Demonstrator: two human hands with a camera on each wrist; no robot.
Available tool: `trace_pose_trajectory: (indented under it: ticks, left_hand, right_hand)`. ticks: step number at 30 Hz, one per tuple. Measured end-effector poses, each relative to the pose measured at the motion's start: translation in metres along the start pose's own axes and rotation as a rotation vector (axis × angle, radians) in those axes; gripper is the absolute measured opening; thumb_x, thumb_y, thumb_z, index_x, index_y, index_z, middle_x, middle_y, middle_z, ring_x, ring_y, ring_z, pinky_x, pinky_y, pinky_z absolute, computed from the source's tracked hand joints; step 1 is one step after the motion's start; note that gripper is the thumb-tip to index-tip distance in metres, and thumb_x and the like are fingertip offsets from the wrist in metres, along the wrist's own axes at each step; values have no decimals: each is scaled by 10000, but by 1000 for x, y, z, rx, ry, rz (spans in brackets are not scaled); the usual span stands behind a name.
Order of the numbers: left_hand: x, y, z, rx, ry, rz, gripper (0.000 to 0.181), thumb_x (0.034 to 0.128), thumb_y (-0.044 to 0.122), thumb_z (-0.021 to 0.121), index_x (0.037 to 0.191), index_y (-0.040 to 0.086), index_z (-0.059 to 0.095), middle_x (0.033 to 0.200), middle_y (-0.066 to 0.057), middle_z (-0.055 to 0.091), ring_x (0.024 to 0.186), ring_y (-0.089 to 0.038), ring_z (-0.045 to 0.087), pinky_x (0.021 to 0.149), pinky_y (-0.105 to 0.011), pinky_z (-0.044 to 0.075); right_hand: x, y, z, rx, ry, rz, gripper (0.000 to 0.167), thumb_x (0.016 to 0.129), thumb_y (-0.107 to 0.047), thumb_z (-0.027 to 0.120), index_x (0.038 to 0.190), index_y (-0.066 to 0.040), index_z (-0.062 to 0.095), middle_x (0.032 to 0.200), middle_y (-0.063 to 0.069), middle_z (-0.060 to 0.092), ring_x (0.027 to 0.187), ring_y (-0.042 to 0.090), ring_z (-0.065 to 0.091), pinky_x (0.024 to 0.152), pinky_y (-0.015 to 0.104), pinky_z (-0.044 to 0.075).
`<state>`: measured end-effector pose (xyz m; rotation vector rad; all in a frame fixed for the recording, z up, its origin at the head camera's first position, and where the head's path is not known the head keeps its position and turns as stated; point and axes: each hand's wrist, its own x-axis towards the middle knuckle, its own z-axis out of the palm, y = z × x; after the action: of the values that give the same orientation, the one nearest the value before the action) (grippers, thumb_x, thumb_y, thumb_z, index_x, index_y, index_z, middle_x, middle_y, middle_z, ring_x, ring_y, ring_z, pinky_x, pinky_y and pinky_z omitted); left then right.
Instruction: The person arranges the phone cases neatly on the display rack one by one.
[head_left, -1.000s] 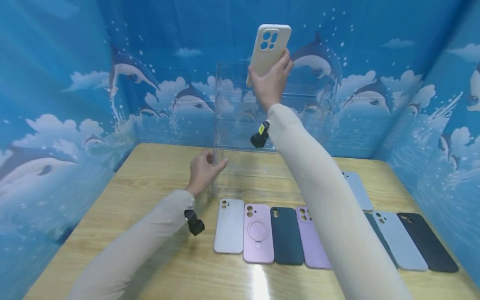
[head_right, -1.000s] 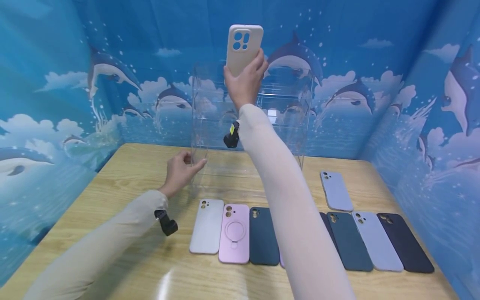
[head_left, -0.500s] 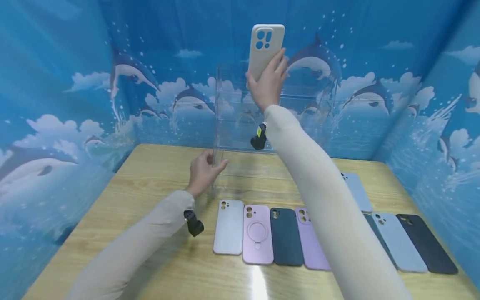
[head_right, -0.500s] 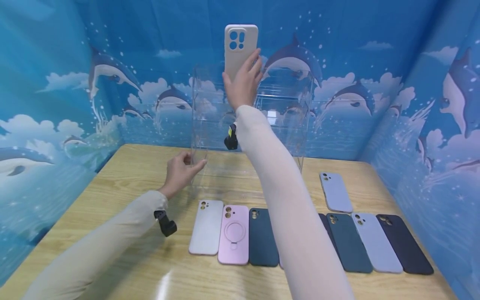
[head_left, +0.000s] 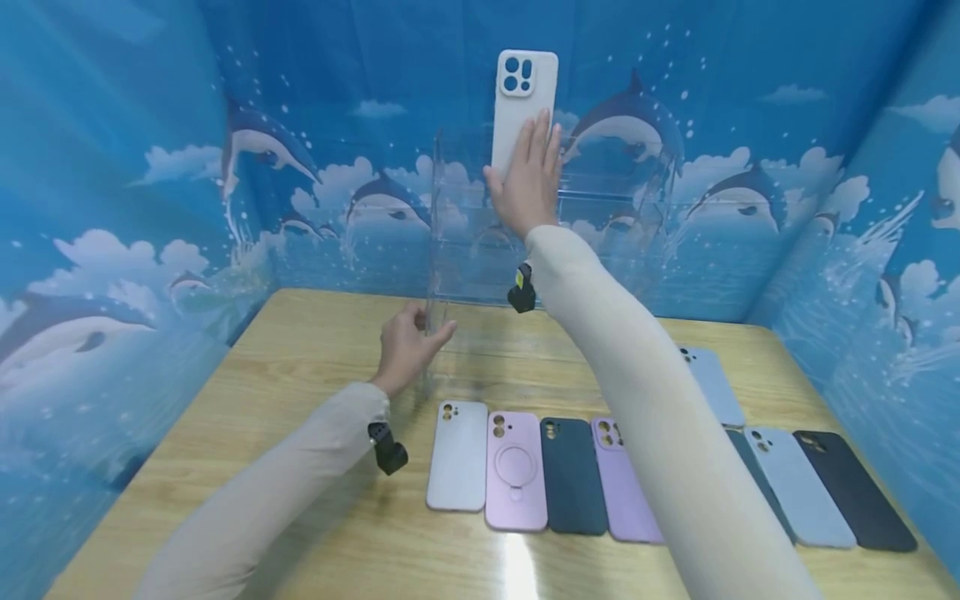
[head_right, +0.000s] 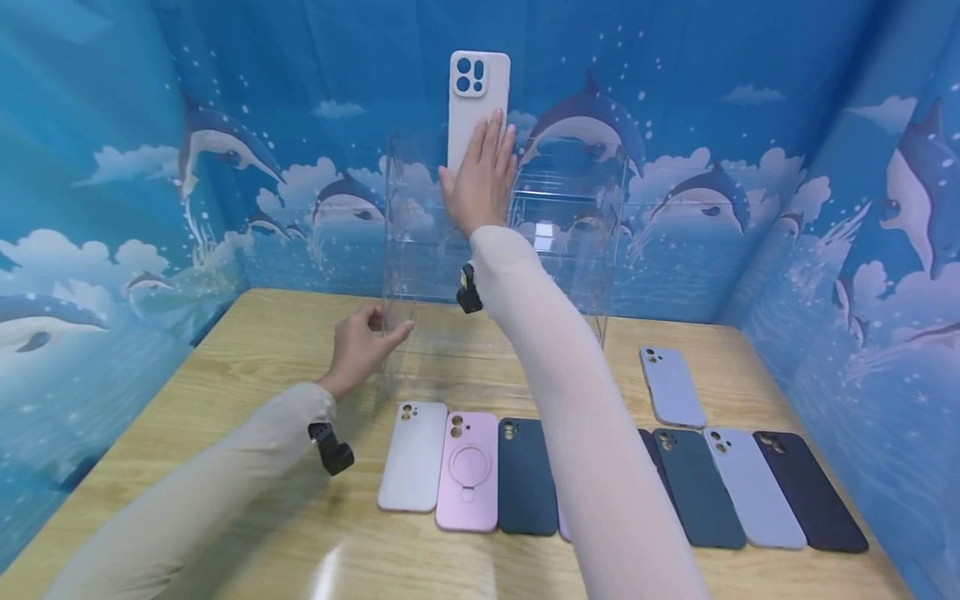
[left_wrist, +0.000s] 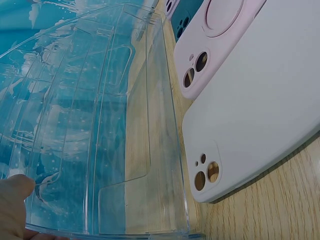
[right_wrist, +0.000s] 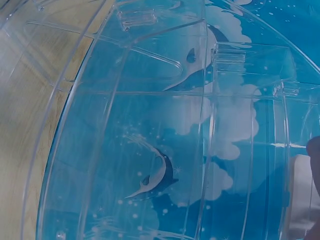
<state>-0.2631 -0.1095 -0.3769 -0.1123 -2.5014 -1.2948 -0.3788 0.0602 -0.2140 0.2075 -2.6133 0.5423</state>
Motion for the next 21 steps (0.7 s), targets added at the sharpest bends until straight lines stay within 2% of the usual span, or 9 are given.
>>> trace_pose_trajectory:
  ticks: [8, 15, 21]
  left_hand:
    - [-1, 1, -1, 8, 5, 9, 375, 844, 353, 738, 951, 21, 599, 909, -142, 668, 828, -273, 638, 755, -418, 573]
    - [-1, 1, -1, 11, 1, 0, 387, 843, 360, 737, 963, 16, 605, 929, -149, 672, 849, -281, 640, 777, -424, 570]
    - [-1, 2, -2, 18, -6, -2, 400, 848, 376, 728, 970, 16, 602, 946, -157, 667, 860, -278, 635, 778, -421, 568]
  right_hand:
    - [-1, 2, -4, 3, -39, -19, 806, 1007, -467, 371, 1512, -82, -124, 1559, 81, -275, 1452, 289, -171, 1219, 410, -7]
    - [-3, 1, -7, 38, -48, -24, 799, 1007, -471, 364, 1515, -61, -98, 1562, 99, -263, 1453, 303, -156, 1217, 397, 10]
    - [-4, 1, -18, 121, -33, -19, 787, 997, -472, 400, 1536, -107, -42, 1590, 80, -192, 1470, 250, -113, 1223, 399, 17]
